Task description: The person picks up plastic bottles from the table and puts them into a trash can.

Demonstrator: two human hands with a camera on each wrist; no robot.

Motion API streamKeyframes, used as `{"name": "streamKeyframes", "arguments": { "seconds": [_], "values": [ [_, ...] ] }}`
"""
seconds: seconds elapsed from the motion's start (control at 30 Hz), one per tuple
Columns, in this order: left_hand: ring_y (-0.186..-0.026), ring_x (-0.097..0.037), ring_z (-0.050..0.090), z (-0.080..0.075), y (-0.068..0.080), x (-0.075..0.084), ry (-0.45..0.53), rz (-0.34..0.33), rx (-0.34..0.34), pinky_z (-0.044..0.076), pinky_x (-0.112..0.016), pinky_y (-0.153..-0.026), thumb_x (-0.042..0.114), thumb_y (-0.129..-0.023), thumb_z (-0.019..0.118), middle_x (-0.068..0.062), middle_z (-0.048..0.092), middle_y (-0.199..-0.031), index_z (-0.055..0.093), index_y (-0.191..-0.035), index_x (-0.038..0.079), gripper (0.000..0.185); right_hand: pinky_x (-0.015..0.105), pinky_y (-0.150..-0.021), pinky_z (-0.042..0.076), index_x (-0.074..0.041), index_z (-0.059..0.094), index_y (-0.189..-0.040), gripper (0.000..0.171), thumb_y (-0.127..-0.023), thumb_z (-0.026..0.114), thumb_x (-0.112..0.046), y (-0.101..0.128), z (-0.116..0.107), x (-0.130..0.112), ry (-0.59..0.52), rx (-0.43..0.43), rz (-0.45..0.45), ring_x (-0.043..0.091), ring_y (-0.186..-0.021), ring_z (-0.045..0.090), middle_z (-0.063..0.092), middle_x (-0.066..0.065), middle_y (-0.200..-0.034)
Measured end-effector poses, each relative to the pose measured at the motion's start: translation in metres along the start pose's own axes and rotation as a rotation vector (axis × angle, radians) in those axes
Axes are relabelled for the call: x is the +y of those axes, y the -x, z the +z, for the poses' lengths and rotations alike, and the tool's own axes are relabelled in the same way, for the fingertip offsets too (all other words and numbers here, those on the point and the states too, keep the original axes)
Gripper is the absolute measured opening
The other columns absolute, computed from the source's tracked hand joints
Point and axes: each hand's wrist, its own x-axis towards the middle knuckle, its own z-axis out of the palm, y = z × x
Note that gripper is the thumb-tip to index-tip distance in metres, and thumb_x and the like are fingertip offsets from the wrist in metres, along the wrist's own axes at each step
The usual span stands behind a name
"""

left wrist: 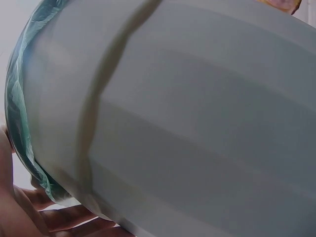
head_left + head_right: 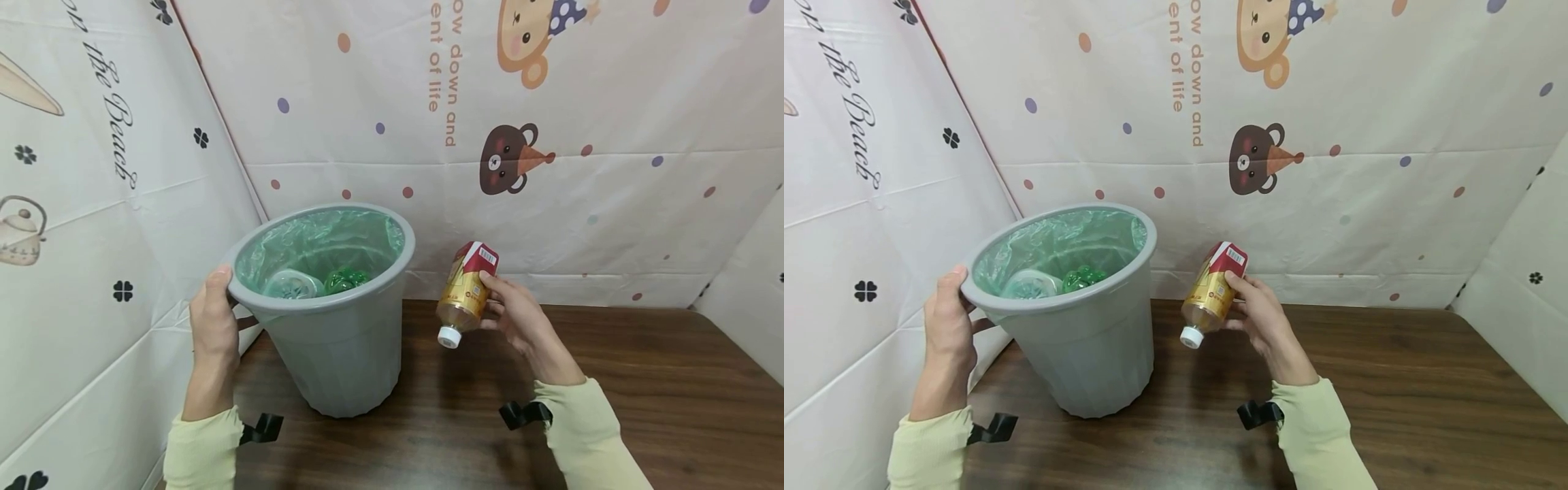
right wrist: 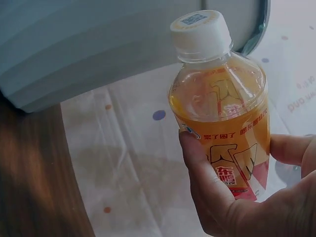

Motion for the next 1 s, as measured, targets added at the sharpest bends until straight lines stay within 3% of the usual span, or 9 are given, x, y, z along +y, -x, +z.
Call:
{"name": "streamKeyframes", "arguments": {
  "seconds": [0.37,1.0],
  "values": [
    [-0.094,-0.015,0.071,0.0,0.0,-0.001,-0.005,-0.014,0.018,0.061,-0.028,-0.053,0.05,-0.108,0.05,-0.002,0.076,-0.102,0.075,-0.127,0.015,0.047,0.034,-0.075,0.061,0.008,0.029,-0.153,0.064,-0.113,0.05,-0.038,0.003,0.004,-0.024,0.01,-0.074,-0.031,0.016,-0.1,0.065,0.057,0.009,-0.119],
    [-0.094,-0.014,0.071,0.0,-0.001,0.001,-0.024,-0.019,0.023,0.061,-0.027,-0.053,0.052,-0.107,0.05,-0.002,0.075,-0.103,0.075,-0.127,0.016,0.048,0.032,-0.086,0.059,0.001,0.017,-0.161,0.071,-0.113,0.049,-0.041,0.015,0.022,-0.063,-0.028,-0.205,-0.093,0.023,-0.117,0.057,0.047,0.016,-0.139]
  ]
}}
